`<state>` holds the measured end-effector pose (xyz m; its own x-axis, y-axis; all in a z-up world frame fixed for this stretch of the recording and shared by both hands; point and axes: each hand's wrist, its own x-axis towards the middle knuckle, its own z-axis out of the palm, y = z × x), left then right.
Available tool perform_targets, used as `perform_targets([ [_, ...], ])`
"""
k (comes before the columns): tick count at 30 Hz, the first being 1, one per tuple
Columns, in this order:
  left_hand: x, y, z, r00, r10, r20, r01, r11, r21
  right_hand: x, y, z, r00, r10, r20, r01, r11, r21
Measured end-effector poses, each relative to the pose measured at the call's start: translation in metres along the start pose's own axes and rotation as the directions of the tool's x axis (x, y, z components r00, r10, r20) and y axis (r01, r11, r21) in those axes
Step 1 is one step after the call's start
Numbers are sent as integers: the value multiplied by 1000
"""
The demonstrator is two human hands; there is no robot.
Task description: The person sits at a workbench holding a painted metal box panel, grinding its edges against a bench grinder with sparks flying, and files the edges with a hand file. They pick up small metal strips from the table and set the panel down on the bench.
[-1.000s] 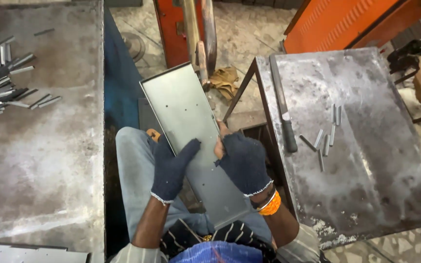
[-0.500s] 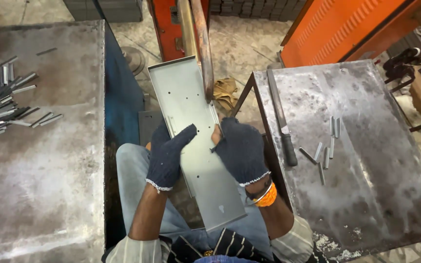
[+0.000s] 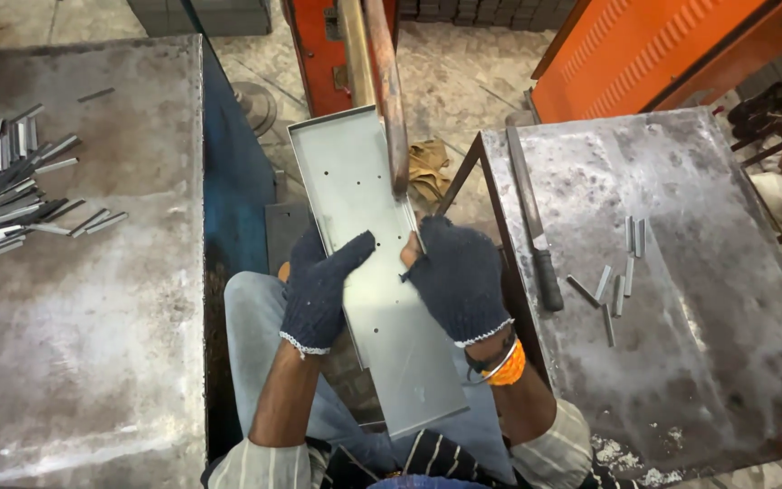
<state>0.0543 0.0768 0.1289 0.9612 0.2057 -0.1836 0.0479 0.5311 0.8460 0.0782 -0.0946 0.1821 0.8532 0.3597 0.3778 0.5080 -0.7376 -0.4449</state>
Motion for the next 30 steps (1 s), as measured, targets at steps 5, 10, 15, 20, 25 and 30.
perform_targets([
  [5,-4,5,0,1000,24,10,-25,998,60,-2,-2,3,1000,14,-3,-14,1000,18],
  [10,-4,6,3,998,55,32,-58,990,128,-5,-1,7,999,42,-12,-43,997,-69],
  [15,17,10,1,969,212,127,-227,965,128,-2,1,1,998,64,-10,-65,992,-106],
  [20,51,28,-1,977,186,107,-201,967,154,2,3,-3,999,13,49,-13,1000,9],
  [25,65,43,1,983,157,90,-175,950,258,13,8,0,997,-13,72,6,996,89],
  [30,74,37,-6,983,148,109,-172,951,256,18,4,1,996,-1,91,-7,997,82],
])
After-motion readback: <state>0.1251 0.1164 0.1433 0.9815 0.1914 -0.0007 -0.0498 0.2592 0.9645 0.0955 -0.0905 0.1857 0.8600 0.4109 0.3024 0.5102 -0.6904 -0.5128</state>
